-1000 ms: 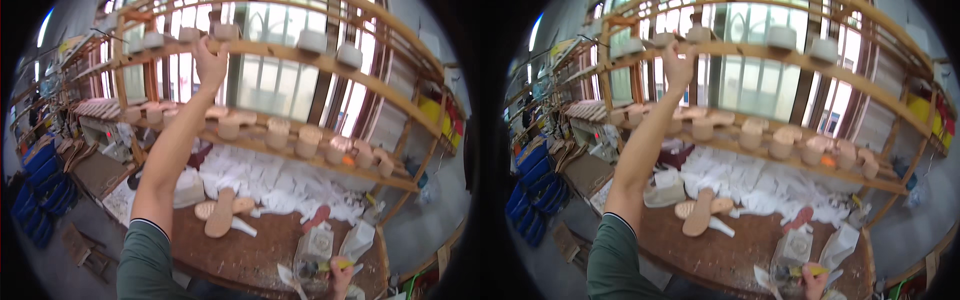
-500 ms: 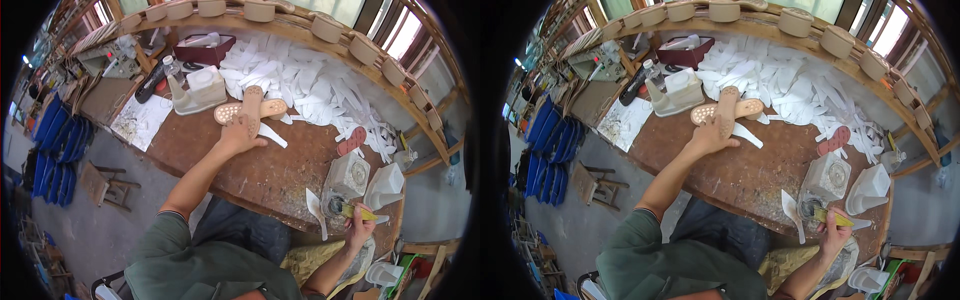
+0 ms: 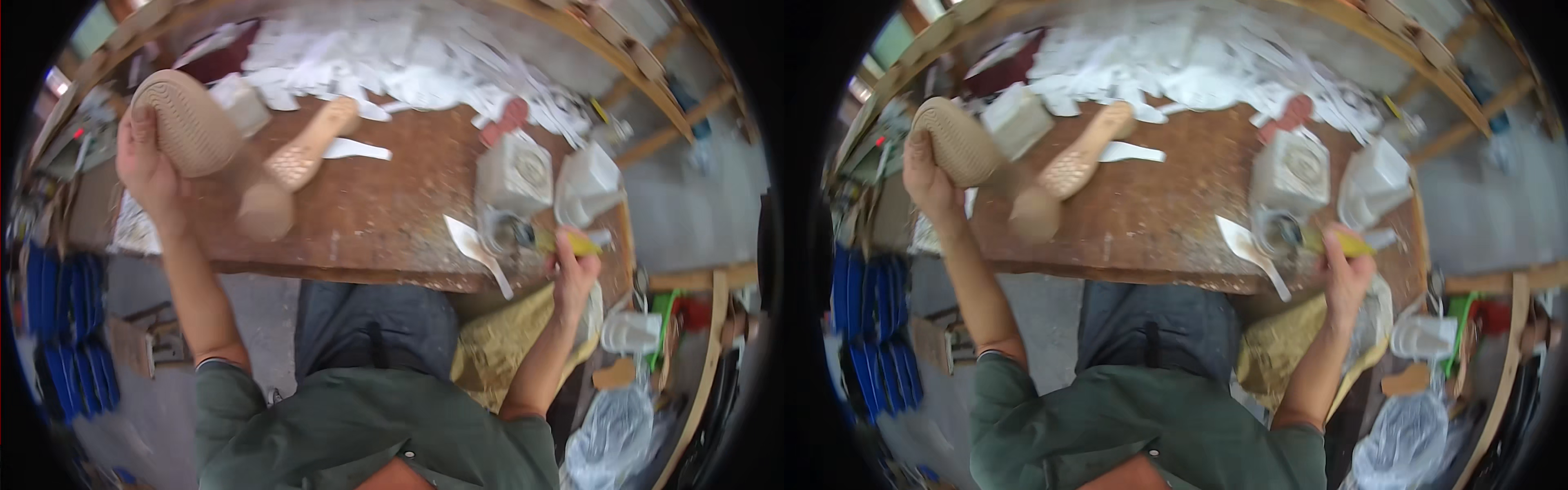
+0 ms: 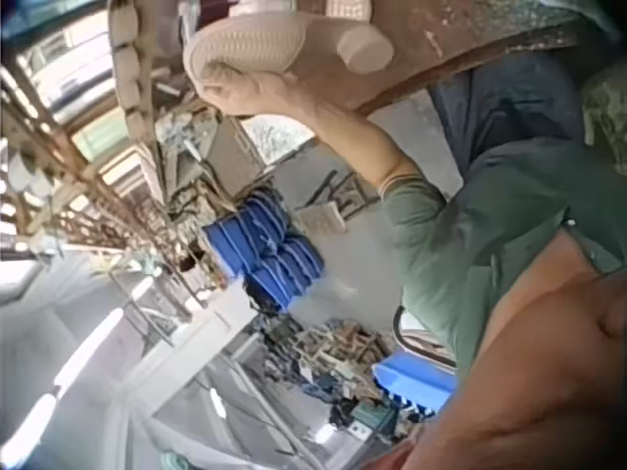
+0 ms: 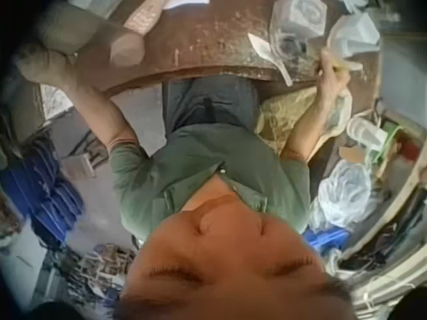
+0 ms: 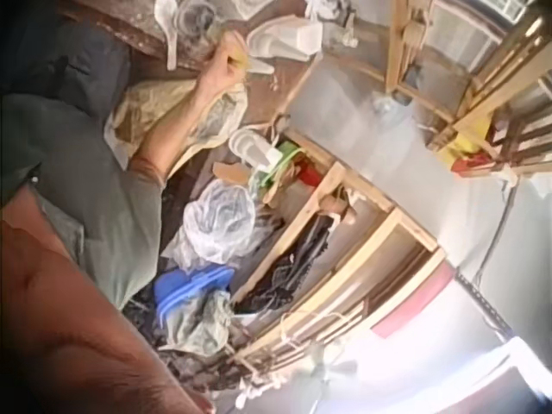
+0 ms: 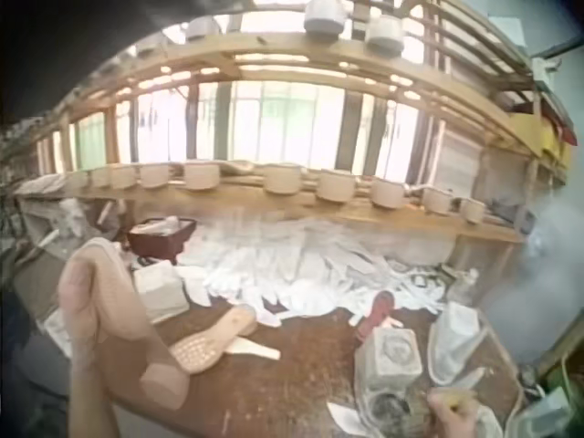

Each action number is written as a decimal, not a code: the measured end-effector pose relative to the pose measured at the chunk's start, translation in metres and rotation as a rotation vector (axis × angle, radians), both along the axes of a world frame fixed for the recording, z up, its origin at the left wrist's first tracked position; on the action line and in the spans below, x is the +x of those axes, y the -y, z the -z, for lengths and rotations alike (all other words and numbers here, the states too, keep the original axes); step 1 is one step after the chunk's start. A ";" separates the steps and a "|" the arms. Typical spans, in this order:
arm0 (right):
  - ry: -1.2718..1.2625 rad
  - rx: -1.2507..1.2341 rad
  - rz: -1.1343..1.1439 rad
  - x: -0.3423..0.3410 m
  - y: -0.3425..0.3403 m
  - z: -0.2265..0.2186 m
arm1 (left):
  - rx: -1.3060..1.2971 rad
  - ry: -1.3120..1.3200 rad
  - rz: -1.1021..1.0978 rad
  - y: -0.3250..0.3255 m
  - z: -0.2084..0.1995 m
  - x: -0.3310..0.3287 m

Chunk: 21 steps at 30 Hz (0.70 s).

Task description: Apply glue or adhesive to the underside of shoe soles using a brush.

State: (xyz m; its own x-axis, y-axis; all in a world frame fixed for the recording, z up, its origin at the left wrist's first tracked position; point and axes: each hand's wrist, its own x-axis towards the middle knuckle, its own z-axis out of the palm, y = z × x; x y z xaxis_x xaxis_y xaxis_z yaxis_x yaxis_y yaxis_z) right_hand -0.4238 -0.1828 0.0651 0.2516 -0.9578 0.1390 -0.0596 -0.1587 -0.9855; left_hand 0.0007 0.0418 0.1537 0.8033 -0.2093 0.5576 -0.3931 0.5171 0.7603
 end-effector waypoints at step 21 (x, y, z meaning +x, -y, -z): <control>-0.719 -0.264 -0.148 0.027 0.029 0.021 | 1.669 1.157 0.318 0.130 0.124 -0.109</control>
State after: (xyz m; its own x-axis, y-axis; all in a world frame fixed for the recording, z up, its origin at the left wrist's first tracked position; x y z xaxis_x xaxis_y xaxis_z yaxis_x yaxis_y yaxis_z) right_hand -0.3966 -0.2121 0.0444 0.4892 -0.8650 0.1119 -0.6291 -0.4388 -0.6416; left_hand -0.1081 -0.0884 0.0297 0.1335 -0.9772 -0.1650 -0.9910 -0.1331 -0.0135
